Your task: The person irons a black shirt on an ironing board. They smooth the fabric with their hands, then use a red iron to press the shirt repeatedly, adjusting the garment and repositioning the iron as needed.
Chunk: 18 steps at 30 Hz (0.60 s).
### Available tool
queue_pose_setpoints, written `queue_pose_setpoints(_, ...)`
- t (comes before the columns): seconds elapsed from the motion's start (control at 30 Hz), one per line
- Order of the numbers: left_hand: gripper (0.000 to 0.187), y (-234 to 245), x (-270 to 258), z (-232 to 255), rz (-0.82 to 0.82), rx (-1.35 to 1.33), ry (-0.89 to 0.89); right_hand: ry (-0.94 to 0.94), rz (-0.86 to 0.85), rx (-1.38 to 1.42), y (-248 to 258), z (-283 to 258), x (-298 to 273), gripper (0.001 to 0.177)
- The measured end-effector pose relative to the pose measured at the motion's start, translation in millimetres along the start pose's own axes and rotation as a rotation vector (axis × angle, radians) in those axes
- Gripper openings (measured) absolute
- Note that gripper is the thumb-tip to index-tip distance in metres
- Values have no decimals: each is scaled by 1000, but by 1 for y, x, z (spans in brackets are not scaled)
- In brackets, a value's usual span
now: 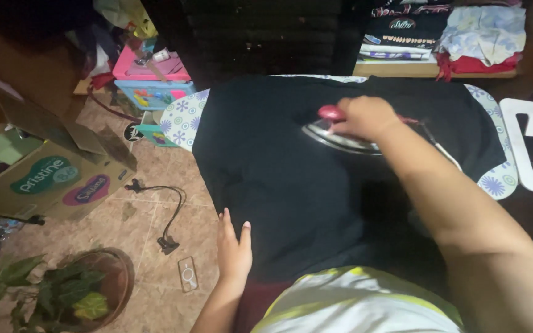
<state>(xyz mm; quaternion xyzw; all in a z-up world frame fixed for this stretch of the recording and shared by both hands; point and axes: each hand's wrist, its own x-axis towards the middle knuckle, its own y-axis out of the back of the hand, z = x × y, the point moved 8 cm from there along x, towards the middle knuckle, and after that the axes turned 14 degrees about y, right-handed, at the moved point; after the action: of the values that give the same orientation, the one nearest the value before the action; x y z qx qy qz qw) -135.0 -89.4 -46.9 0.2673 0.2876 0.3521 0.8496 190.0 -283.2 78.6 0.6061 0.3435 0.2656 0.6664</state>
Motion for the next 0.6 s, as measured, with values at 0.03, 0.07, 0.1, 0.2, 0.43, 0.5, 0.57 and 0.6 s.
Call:
queue_pose_setpoints(0.03, 63, 0, -1, 1, 6, 0, -10, 70, -39, -28, -2, -15, -1, 63)
queue_pose_setpoints(0.07, 63, 0, -1, 1, 6, 2, -10, 69, -39, -26, 2, -27, -2, 63)
queue_pose_setpoints(0.1, 63, -1, -1, 1, 4, 2, -8, 151, -48, -21, 4, -47, -2, 56)
queue_pose_setpoints(0.2, 63, -1, -2, 1, -8, 7, 17, 283, -33, -30, 9, -87, 5, 48)
queue_pose_setpoints(0.43, 63, 0, -1, -1, -18, 4, 17, 359, 64, -27, 12, -131, 39, 49)
queue_pose_setpoints(0.5, 62, 3, -4, 2, -19, 9, 20, 359, 74, -4, 17, -138, 47, 49)
queue_pose_setpoints(0.57, 62, 3, -3, 1, -22, 13, 24, 359, 81, 20, 16, -143, 58, 49)
queue_pose_setpoints(0.6, 61, 2, -2, 1, -5, -5, -15, 340, 127, 5, 15, -142, 64, 51)
